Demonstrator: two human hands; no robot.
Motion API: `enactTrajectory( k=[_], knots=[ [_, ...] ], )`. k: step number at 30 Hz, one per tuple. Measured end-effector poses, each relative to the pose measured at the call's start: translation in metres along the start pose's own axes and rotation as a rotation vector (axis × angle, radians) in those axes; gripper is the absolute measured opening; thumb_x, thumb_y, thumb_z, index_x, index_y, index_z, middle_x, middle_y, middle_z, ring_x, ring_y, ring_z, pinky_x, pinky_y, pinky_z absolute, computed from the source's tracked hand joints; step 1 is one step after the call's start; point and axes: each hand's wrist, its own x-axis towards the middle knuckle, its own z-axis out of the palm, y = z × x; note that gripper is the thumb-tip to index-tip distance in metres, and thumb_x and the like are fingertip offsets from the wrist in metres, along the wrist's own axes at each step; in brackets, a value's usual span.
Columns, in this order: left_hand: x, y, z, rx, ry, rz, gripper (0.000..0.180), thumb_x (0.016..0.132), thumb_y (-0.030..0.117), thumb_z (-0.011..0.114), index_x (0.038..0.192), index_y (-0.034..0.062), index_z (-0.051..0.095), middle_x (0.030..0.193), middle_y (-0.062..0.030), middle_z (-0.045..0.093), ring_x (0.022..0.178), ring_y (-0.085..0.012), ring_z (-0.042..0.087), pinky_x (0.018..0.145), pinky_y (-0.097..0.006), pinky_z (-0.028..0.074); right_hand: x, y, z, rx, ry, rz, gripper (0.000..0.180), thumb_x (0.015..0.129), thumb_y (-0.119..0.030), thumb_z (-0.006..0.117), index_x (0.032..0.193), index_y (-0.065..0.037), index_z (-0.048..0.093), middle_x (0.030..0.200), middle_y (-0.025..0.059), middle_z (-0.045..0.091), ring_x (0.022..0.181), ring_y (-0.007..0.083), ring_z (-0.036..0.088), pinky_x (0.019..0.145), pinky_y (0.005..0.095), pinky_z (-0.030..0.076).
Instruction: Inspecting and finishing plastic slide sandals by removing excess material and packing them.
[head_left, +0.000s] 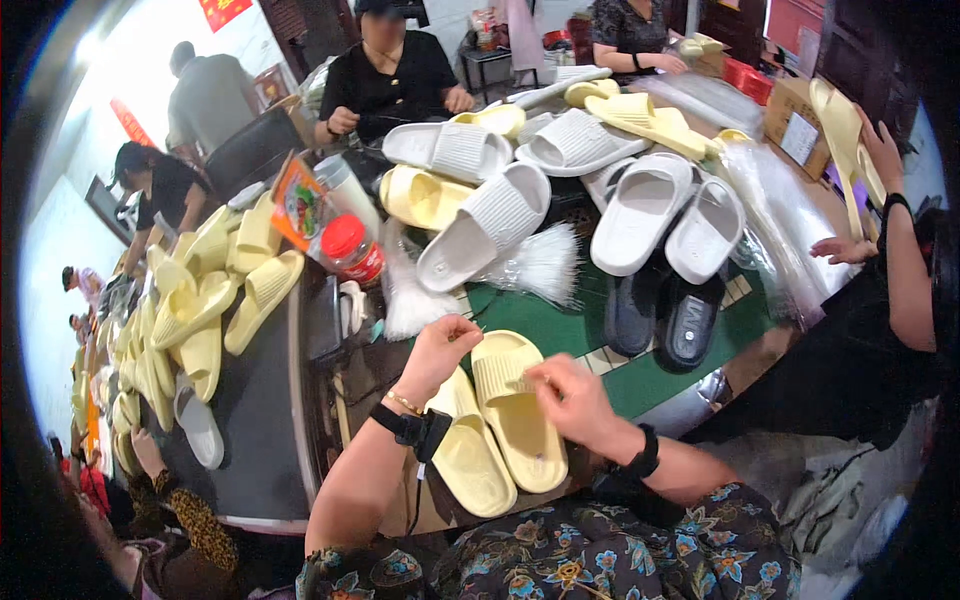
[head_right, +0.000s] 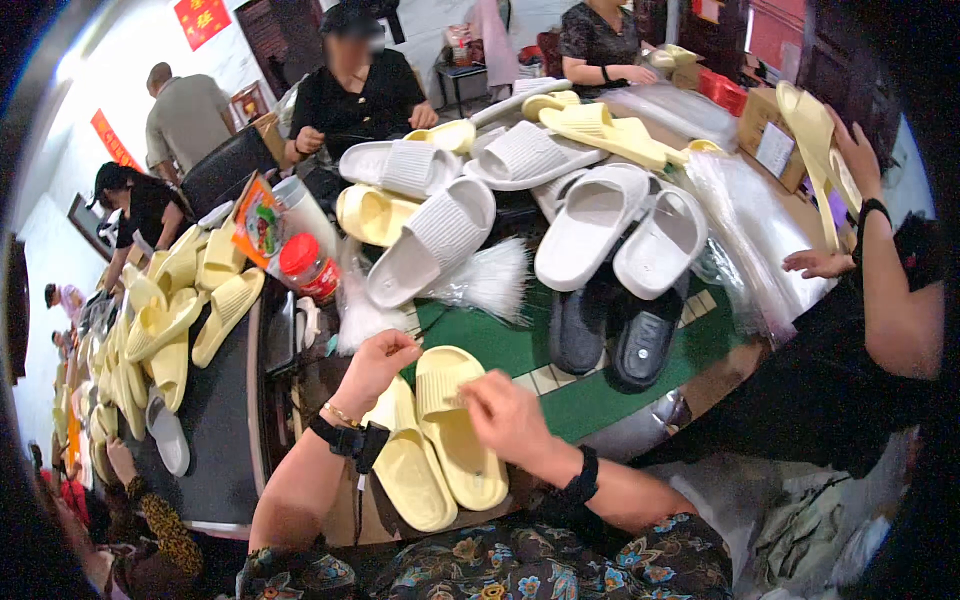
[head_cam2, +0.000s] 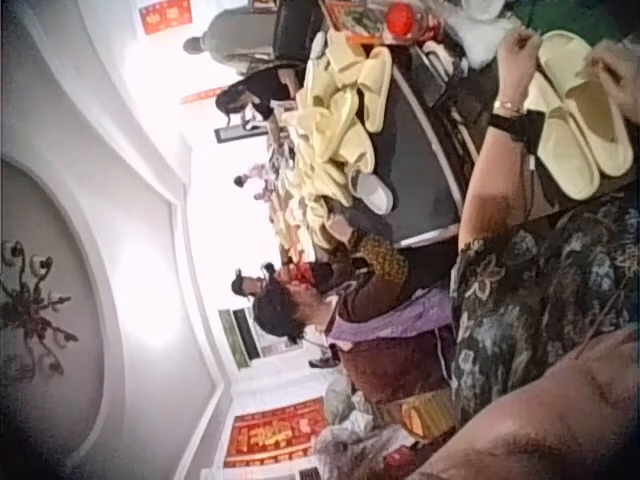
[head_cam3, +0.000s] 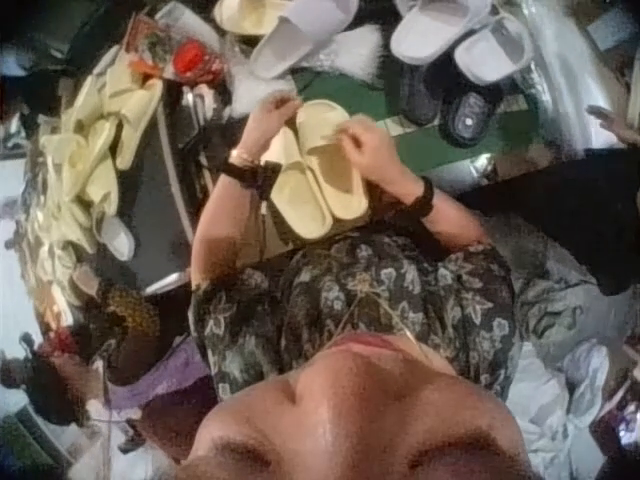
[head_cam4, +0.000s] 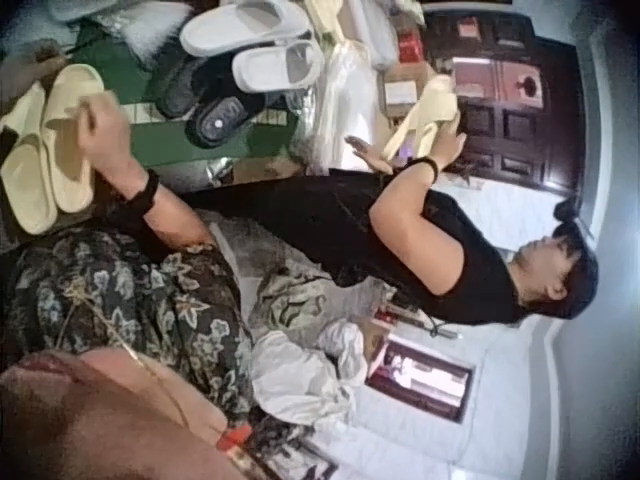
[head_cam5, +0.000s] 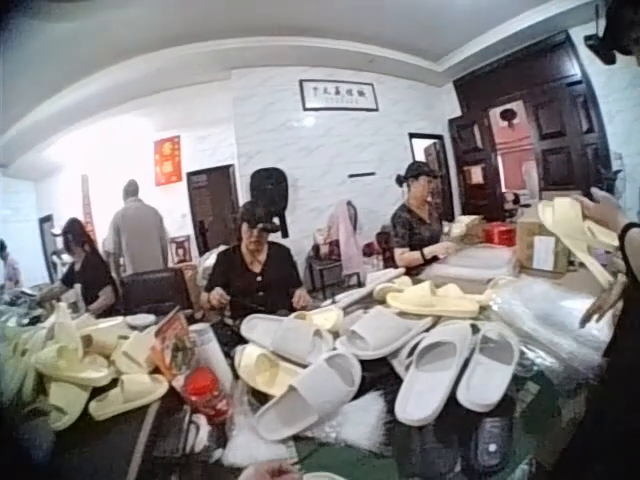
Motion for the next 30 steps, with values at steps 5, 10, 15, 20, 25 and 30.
enactTrajectory(
  k=[5, 10, 15, 20, 25, 30],
  knots=[
    [-0.016, 0.0, -0.003, -0.111, -0.019, -0.044, 0.008, 0.09, 0.01, 0.066, 0.093, 0.0026, 0.065, 0.086, 0.002, 0.063, 0.077, -0.0055, 0.054, 0.071, -0.021, 0.044, 0.055, 0.018, 0.016, 0.186, -0.018, 0.118, 0.022, 0.088, -0.005, 0.056, 0.108, 0.0, 0.064, 0.095, 0.0128, 0.063, 0.073, 0.0215, 0.063, 0.067, 0.0308, 0.05],
    [-0.022, -0.008, -0.001, -0.148, -0.043, -0.077, 0.008, 0.091, 0.011, 0.066, 0.093, 0.0029, 0.064, 0.084, 0.0043, 0.061, 0.076, -0.0027, 0.052, 0.068, -0.019, 0.043, 0.08, 0.026, 0.049, 0.439, -0.296, 0.295, 0.023, 0.09, -0.009, 0.057, 0.109, 0.001, 0.066, 0.092, 0.0091, 0.068, 0.079, 0.0133, 0.063, 0.073, 0.0278, 0.05],
    [-0.024, -0.014, 0.0, -0.216, -0.078, -0.073, 0.009, 0.092, 0.011, 0.065, 0.094, 0.0022, 0.065, 0.086, 0.0038, 0.061, 0.078, -0.0034, 0.052, 0.07, -0.019, 0.044, 0.076, 0.029, 0.053, 0.498, -0.329, 0.299, 0.019, 0.091, -0.01, 0.057, 0.104, 0.001, 0.067, 0.087, 0.0033, 0.068, 0.077, 0.0082, 0.059, 0.072, 0.0265, 0.049],
    [-0.026, -0.014, 0.003, -0.103, 0.006, -0.065, 0.011, 0.092, 0.01, 0.065, 0.098, 0.0009, 0.065, 0.088, 0.0025, 0.062, 0.08, -0.0035, 0.054, 0.071, -0.019, 0.044, 0.074, 0.034, 0.057, 0.594, -0.219, 0.357, 0.017, 0.091, -0.011, 0.06, 0.1, 0.001, 0.067, 0.084, 0.0025, 0.067, 0.074, 0.0067, 0.057, 0.068, 0.025, 0.047],
    [-0.031, -0.007, 0.007, 0.128, 0.105, -0.055, 0.014, 0.089, 0.012, 0.067, 0.096, 0.0001, 0.066, 0.081, 0.0008, 0.064, 0.072, -0.005, 0.055, 0.066, -0.022, 0.046, 0.071, 0.037, 0.06, 0.618, -0.179, 0.344, 0.015, 0.091, -0.011, 0.06, 0.098, 0.0, 0.068, 0.081, 0.0018, 0.067, 0.071, 0.0068, 0.056, 0.066, 0.025, 0.047],
    [-0.035, 0.002, 0.012, 0.28, 0.232, 0.095, 0.015, 0.086, 0.012, 0.068, 0.092, -0.0019, 0.068, 0.081, -0.008, 0.069, 0.075, -0.0125, 0.064, 0.07, -0.028, 0.051, 0.068, 0.033, 0.057, 0.483, -0.211, 0.29, 0.016, 0.091, -0.011, 0.06, 0.1, -0.001, 0.068, 0.081, 0.0041, 0.069, 0.069, 0.0076, 0.057, 0.065, 0.0256, 0.047]
  ],
)
